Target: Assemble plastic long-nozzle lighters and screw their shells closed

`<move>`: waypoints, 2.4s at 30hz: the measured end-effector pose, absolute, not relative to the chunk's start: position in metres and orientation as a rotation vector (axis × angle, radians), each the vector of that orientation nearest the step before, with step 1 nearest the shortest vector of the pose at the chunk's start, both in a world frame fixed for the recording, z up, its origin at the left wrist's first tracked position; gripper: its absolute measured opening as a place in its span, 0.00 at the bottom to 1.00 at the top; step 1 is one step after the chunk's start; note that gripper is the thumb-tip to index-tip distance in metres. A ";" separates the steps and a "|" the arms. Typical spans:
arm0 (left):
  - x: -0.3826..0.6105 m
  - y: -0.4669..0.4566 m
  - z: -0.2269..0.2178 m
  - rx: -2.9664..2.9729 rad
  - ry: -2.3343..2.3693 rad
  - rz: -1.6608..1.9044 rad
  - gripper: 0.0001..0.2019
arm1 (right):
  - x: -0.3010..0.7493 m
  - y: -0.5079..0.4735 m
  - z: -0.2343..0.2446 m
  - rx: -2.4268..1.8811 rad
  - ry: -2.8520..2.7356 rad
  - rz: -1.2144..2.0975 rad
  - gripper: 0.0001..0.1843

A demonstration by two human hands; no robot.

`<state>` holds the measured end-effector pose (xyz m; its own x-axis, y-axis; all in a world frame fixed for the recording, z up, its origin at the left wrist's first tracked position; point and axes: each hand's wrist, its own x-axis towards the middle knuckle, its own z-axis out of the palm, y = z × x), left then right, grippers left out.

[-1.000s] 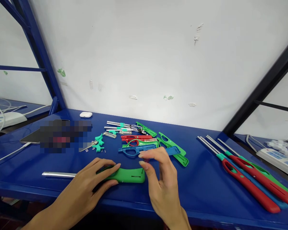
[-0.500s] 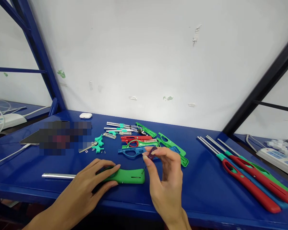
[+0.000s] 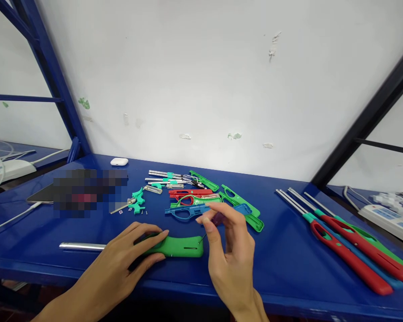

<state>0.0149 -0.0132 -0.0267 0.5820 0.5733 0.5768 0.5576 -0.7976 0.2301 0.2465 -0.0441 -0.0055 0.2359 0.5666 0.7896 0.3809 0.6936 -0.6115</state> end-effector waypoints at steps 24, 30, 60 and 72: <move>0.015 -0.014 -0.027 2.770 0.983 1.005 0.16 | 0.250 -0.044 -0.006 -0.981 -1.435 0.158 0.24; 0.015 -0.014 -0.028 2.775 0.991 0.985 0.16 | 0.251 -0.043 -0.007 -1.029 -1.384 0.161 0.30; 0.015 -0.016 -0.025 2.771 1.015 0.934 0.16 | 0.248 -0.044 -0.009 -0.917 -1.421 0.012 0.25; 0.016 -0.017 -0.024 2.763 1.018 0.919 0.16 | 0.249 -0.043 -0.007 -0.857 -1.410 0.046 0.23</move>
<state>0.0163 -0.0170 -0.0238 0.6051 0.6075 0.5146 0.5738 -0.7808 0.2472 0.2485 -0.0430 -0.0074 0.2114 0.5063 0.8361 0.4509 0.7084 -0.5430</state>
